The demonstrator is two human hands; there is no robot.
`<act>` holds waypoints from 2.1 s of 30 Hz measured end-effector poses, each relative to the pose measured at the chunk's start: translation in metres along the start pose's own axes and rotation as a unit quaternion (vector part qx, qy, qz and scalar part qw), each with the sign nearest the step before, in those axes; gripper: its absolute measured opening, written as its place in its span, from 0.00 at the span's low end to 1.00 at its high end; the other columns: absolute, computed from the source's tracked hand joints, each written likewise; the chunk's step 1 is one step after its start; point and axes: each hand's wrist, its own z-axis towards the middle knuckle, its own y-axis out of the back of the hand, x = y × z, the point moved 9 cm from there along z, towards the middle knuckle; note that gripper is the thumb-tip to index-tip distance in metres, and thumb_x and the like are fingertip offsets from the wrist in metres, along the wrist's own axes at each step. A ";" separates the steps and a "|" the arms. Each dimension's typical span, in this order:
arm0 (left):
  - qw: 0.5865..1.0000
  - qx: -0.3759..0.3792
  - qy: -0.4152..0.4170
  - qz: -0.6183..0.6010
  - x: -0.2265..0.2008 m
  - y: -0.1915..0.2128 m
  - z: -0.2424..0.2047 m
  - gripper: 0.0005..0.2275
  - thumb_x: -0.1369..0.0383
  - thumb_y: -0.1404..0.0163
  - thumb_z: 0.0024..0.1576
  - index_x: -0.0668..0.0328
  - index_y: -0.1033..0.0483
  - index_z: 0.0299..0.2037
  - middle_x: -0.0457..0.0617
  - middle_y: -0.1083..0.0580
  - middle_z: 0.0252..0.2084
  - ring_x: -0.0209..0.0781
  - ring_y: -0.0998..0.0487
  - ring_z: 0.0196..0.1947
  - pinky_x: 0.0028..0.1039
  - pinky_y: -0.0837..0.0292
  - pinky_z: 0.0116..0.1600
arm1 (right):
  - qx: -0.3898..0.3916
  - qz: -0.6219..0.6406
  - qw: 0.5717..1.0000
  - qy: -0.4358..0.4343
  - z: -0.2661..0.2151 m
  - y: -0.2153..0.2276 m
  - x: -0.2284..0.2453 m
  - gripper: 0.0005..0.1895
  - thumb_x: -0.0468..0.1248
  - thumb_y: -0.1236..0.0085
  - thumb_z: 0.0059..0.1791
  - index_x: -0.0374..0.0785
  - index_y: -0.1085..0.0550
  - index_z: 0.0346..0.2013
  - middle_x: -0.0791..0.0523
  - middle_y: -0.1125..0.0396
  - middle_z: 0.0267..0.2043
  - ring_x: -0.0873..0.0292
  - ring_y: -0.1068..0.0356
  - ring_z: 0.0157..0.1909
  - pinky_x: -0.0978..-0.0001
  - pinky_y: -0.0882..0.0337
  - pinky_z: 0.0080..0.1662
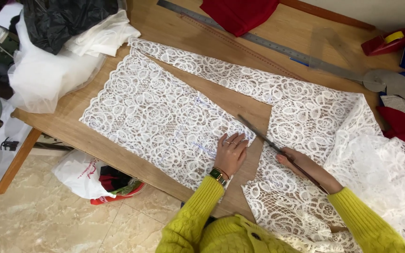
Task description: The person measures and marks a white lace fabric on a wooden table using a ruler and a blue pen. They then use scissors to cut the lace along the marked lines, separating a rectangular piece from the main fabric. The person handles the cut pieces and the remaining fabric on the table.
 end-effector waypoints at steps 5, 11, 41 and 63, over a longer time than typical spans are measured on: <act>1.000 -0.001 -0.004 -0.010 -0.001 0.005 0.003 0.14 0.54 0.46 0.59 0.49 0.21 0.49 0.47 0.23 0.56 0.46 0.25 0.61 0.49 0.40 0.68 | -0.218 -0.095 0.962 -0.131 -0.033 0.026 0.011 0.39 0.66 0.40 0.43 0.49 0.31 0.61 0.40 0.25 0.43 0.35 0.25 0.51 0.46 0.27 0.51; 0.987 0.041 0.047 -0.151 0.021 -0.004 0.004 0.17 0.55 0.45 0.60 0.45 0.26 0.58 0.46 0.28 0.63 0.45 0.30 0.67 0.48 0.42 0.70 | -0.340 -0.185 0.921 -0.035 -0.043 0.039 -0.019 0.36 0.47 0.40 0.50 0.41 0.37 0.71 0.41 0.32 0.53 0.34 0.26 0.51 0.45 0.24 0.52; 0.834 0.330 0.436 -0.071 0.478 0.261 0.072 0.47 0.30 0.41 0.40 0.57 0.25 0.63 0.63 0.21 0.54 0.57 0.16 0.47 0.42 0.22 0.53 | -0.392 0.266 0.871 -0.130 0.000 -0.123 0.164 0.36 0.47 0.26 0.40 0.30 0.24 0.56 0.38 0.27 0.52 0.41 0.29 0.59 0.46 0.31 0.59; 0.900 0.120 0.277 -0.314 0.574 0.093 0.440 0.19 0.51 0.41 0.61 0.53 0.21 0.55 0.48 0.23 0.48 0.44 0.23 0.51 0.41 0.29 0.59 | -0.566 0.125 0.808 0.103 0.206 0.334 0.184 0.22 0.45 0.31 0.53 0.32 0.25 0.54 0.49 0.31 0.38 0.54 0.31 0.40 0.60 0.30 0.42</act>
